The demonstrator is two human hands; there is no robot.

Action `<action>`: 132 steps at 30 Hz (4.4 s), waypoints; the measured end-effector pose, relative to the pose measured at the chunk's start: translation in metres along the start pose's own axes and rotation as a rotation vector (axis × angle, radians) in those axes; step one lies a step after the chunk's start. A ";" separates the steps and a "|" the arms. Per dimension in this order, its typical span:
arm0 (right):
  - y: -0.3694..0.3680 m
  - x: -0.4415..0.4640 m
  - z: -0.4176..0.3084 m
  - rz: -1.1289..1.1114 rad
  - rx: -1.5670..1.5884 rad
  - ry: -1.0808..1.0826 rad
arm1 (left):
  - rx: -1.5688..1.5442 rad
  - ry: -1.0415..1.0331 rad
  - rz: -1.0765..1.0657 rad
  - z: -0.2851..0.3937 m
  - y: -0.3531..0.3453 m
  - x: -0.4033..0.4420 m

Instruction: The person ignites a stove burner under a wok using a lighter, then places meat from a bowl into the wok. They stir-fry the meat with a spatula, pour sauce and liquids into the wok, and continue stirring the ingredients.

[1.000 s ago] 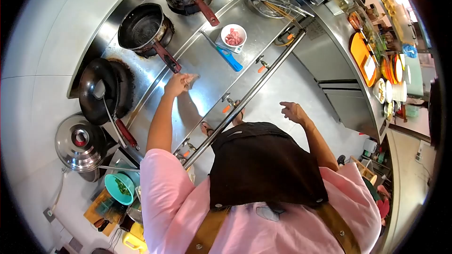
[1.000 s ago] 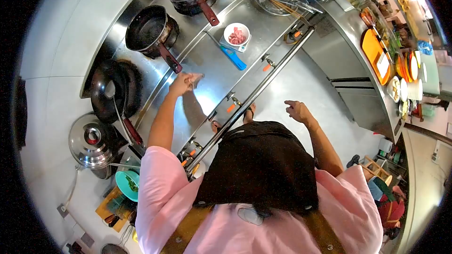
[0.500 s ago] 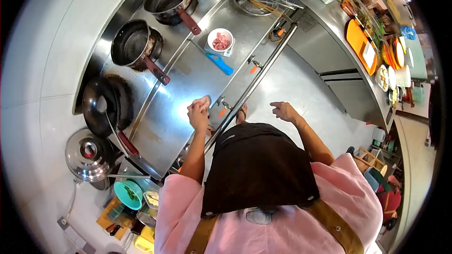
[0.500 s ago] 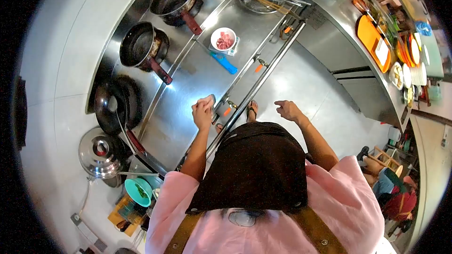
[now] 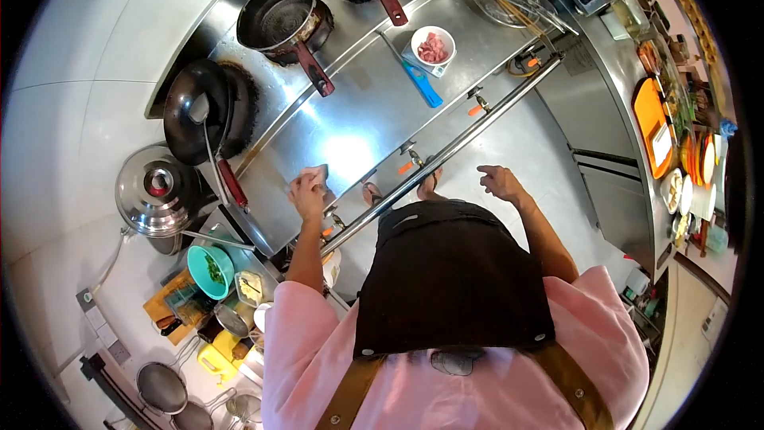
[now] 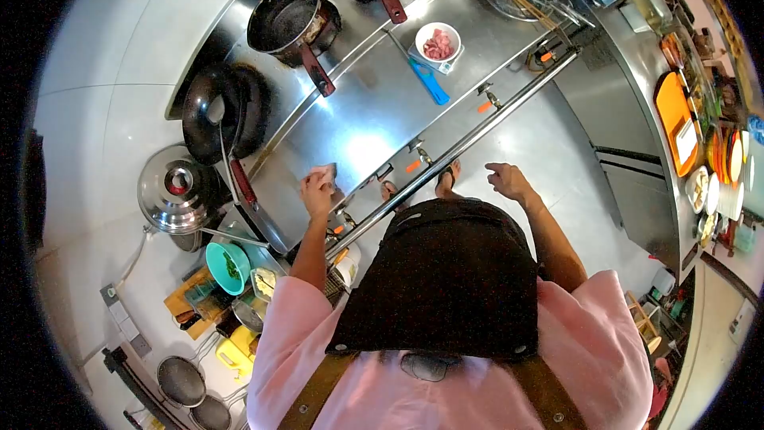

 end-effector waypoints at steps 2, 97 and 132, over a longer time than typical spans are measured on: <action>-0.002 0.002 0.004 -0.001 0.013 -0.001 | -0.077 0.069 0.061 -0.002 0.008 -0.004; 0.044 0.100 -0.123 0.805 -0.295 0.176 | -0.360 0.173 0.441 -0.033 0.194 -0.111; -0.085 0.210 -0.575 0.425 -0.551 0.546 | -0.081 0.409 -0.442 -0.184 -0.023 -0.192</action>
Point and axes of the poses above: each hand's wrist, its own x-axis towards the middle knuckle, its own y-axis out of the back of the hand, z = x × y, the point moved 10 cm from there along x, towards the middle knuckle, and after that the axes turned 15 degrees about -x, right-handed, at the moved point
